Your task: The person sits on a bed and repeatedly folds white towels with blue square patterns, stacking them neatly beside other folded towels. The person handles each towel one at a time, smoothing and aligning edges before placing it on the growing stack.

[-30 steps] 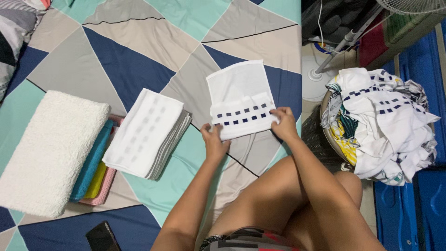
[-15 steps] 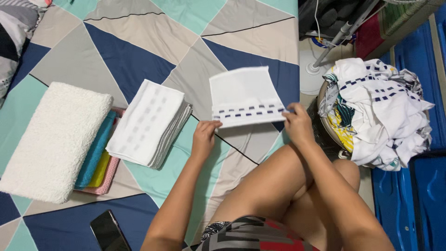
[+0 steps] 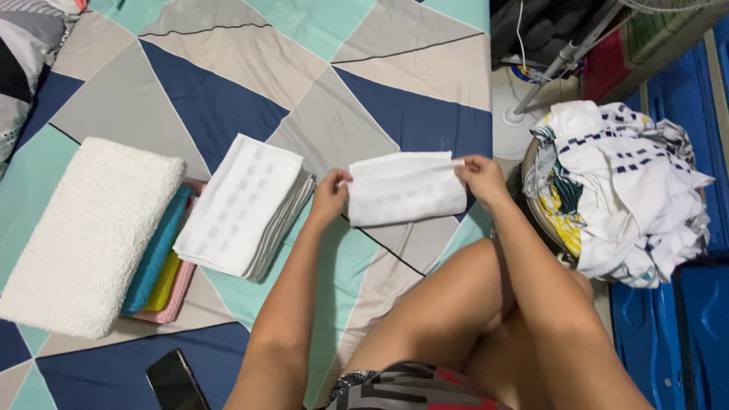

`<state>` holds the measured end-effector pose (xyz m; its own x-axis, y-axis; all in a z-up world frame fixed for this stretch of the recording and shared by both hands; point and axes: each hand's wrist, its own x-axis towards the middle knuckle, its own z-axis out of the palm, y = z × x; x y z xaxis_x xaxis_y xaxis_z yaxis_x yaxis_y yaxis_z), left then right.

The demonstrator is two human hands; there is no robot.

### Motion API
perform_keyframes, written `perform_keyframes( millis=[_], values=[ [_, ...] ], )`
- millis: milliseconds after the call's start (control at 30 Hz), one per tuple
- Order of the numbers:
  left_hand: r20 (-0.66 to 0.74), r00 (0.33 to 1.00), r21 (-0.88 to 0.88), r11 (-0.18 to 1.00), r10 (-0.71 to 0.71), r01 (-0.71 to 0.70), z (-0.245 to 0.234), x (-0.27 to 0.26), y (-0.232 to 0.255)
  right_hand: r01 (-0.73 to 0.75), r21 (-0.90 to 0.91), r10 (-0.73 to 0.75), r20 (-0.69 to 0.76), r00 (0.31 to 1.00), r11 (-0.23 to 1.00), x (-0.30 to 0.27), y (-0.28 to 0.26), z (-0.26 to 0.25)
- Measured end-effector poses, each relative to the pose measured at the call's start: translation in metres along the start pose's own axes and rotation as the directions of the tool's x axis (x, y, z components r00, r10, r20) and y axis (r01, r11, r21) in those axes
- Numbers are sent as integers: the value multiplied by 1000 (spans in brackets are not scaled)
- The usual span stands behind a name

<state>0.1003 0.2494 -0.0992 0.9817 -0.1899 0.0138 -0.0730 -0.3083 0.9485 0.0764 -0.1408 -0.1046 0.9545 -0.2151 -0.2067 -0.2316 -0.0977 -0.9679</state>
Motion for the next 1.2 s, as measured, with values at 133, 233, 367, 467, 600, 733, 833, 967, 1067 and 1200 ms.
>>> perform_keyframes(
  millis=[133, 233, 367, 467, 600, 733, 833, 967, 1067, 1200],
  values=[
    [-74, 970, 206, 949, -230, 240, 17, 53, -8, -15, -146, -10, -167, 986, 989, 50, 15, 19],
    [-190, 979, 349, 937, 70, 1, 32, 73, -24, -55, -334, -33, -252, 967, 941, 61, 32, 31],
    [-457, 866, 491, 870, 205, 52, 56, 54, -44, 87, -509, -259, -277, 925, 857, 45, 45, 38],
    [-469, 883, 438, 870, 6, 227, 68, 30, -44, 113, -548, -309, -282, 908, 829, 24, 38, 39],
    [-249, 923, 438, 816, -293, 377, 71, 12, -41, 130, -653, -293, -147, 945, 746, -8, 32, 44],
    [-11, 896, 310, 850, -444, 425, 74, 26, -31, 177, -751, -234, 31, 972, 636, -18, 24, 52],
    [68, 892, 2, 895, -446, 447, 78, 35, -19, 188, -679, -206, 55, 977, 710, -16, 10, 54],
    [96, 925, -33, 928, -366, 371, 54, 18, 5, 374, -612, -324, 196, 926, 697, -17, -34, 65],
    [-85, 970, 157, 959, -226, 237, 1, -15, 31, 540, -557, -455, 298, 839, 631, -22, -86, 97],
    [-297, 955, 242, 966, -13, 88, -82, -77, 66, 680, -509, -527, 432, 732, 527, -33, -158, 162]
  ],
)
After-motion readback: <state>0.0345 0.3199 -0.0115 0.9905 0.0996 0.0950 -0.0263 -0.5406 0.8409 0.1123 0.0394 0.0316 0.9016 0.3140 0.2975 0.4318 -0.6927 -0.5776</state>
